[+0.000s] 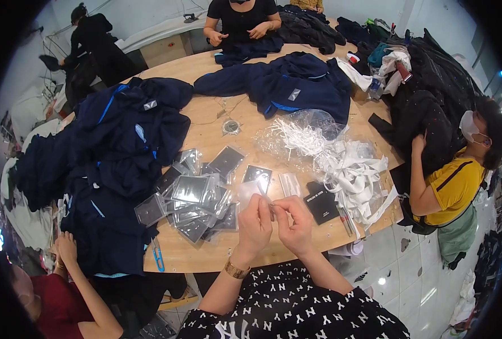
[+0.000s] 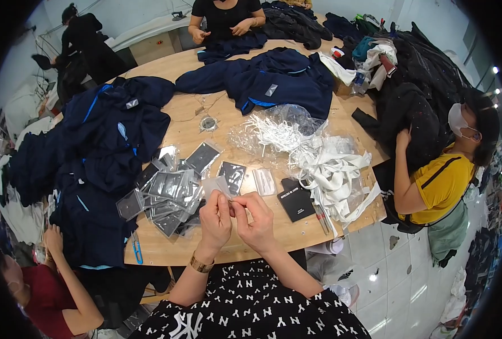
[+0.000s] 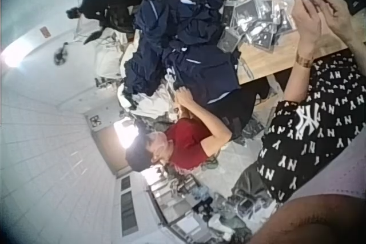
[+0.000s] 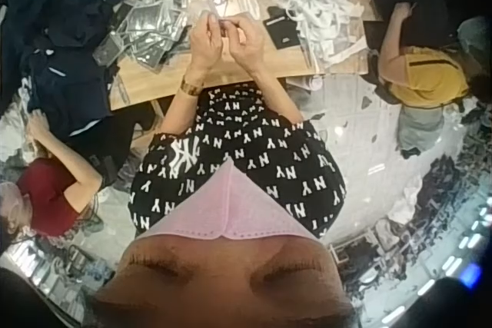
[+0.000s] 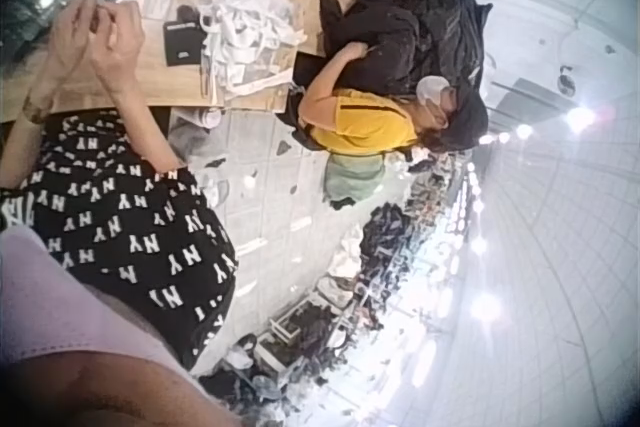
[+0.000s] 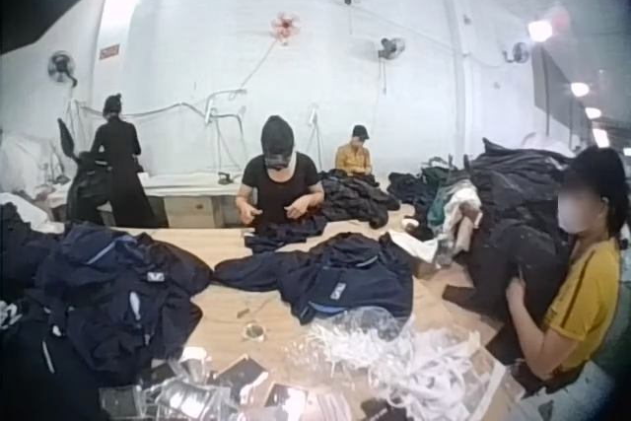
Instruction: Sorting and packing small garment accessories and plastic tags into bags at a factory work table.
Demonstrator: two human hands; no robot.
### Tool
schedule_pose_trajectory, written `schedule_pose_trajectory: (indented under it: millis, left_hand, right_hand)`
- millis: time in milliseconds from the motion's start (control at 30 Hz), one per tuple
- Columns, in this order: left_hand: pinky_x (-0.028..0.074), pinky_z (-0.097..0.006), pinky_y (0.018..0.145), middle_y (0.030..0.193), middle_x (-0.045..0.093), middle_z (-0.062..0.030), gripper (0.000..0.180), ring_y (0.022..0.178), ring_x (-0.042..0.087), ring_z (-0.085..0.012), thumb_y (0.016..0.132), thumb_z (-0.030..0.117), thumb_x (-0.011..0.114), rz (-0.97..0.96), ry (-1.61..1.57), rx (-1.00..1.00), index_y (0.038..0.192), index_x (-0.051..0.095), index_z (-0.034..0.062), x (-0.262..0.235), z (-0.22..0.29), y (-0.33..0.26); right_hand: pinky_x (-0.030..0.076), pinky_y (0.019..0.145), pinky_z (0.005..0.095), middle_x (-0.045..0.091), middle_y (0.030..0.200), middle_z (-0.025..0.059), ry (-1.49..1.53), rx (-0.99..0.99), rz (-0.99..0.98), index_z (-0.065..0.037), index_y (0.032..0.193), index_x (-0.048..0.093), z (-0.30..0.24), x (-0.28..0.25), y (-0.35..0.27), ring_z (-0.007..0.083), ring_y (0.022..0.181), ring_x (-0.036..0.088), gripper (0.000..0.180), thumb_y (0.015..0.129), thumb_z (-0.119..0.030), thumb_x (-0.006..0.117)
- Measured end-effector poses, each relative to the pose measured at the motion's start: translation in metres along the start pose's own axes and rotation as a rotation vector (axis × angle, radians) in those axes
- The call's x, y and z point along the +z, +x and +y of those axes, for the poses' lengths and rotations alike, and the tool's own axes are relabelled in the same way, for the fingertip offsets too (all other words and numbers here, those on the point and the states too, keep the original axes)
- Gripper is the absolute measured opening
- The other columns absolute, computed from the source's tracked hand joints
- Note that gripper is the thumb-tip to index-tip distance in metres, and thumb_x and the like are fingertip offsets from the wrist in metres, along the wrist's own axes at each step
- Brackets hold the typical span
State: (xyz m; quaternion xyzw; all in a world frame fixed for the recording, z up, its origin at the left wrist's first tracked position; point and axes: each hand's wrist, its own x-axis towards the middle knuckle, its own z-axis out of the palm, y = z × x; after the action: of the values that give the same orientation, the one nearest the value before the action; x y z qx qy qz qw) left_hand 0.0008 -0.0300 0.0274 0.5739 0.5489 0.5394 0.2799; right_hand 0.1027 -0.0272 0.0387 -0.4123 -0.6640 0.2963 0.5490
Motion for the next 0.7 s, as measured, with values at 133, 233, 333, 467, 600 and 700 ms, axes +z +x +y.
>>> schedule_pose_trajectory:
  millis: [133,233,333,467,600,700]
  left_hand:
    - [0.04,-0.033,0.044,0.054,0.052,-0.011,0.018,0.047,0.053,-0.0261,0.085,0.01,0.048,0.017,0.078,0.105,0.068,0.046,0.0033,-0.001,0.0,0.001]
    - [0.04,-0.033,0.044,0.054,0.052,-0.0105,0.017,0.047,0.052,-0.0257,0.08,0.009,0.054,0.026,0.232,0.229,0.066,0.047,0.0042,0.001,-0.006,0.0]
    - [0.038,-0.033,0.044,0.053,0.049,-0.0107,0.018,0.046,0.05,-0.0259,0.077,0.008,0.056,0.012,0.266,0.28,0.064,0.046,0.0035,0.002,-0.002,-0.001]
    - [0.038,-0.034,0.045,0.052,0.047,-0.0107,0.02,0.047,0.049,-0.0264,0.075,0.01,0.057,-0.017,0.361,0.205,0.062,0.044,0.0032,-0.006,0.003,0.002]
    - [0.038,-0.035,0.045,0.053,0.048,-0.0104,0.019,0.048,0.05,-0.0267,0.073,0.011,0.059,-0.091,0.524,0.312,0.062,0.045,0.0042,-0.009,0.0,0.005]
    - [0.039,-0.036,0.046,0.053,0.049,-0.0102,0.018,0.05,0.051,-0.0268,0.072,0.011,0.06,-0.144,0.633,0.329,0.062,0.046,0.0048,-0.008,-0.001,0.001]
  right_hand:
    - [0.043,0.055,0.0226,0.052,0.073,0.0085,0.003,0.037,0.086,0.001,0.081,0.055,0.004,0.004,-0.003,0.0144,0.061,0.053,0.003,0.078,0.003,0.055]
    - [0.043,0.052,0.0233,0.052,0.074,0.0087,-0.162,-0.005,0.168,0.001,0.081,0.054,0.011,0.004,0.0,0.016,0.059,0.053,0.004,0.078,0.004,0.055]
    - [0.045,0.054,0.0291,0.049,0.073,0.0112,-0.295,0.012,0.181,0.001,0.084,0.052,0.017,-0.002,0.003,0.0223,0.061,0.055,0.006,0.078,0.002,0.055]
    - [0.044,0.055,0.0311,0.053,0.076,0.0143,-0.194,0.006,-0.075,0.001,0.085,0.051,0.014,-0.012,0.013,0.0257,0.065,0.057,0.009,0.077,0.002,0.054]
    - [0.045,0.054,0.0333,0.056,0.073,0.0168,-0.134,0.205,-0.381,-0.001,0.084,0.049,0.025,-0.02,0.017,0.0289,0.063,0.058,0.011,0.074,0.001,0.055]
    - [0.045,0.051,0.0351,0.056,0.068,0.0165,-0.346,0.16,-0.127,-0.003,0.083,0.048,0.036,-0.016,0.017,0.0302,0.059,0.057,0.013,0.073,0.0,0.056]
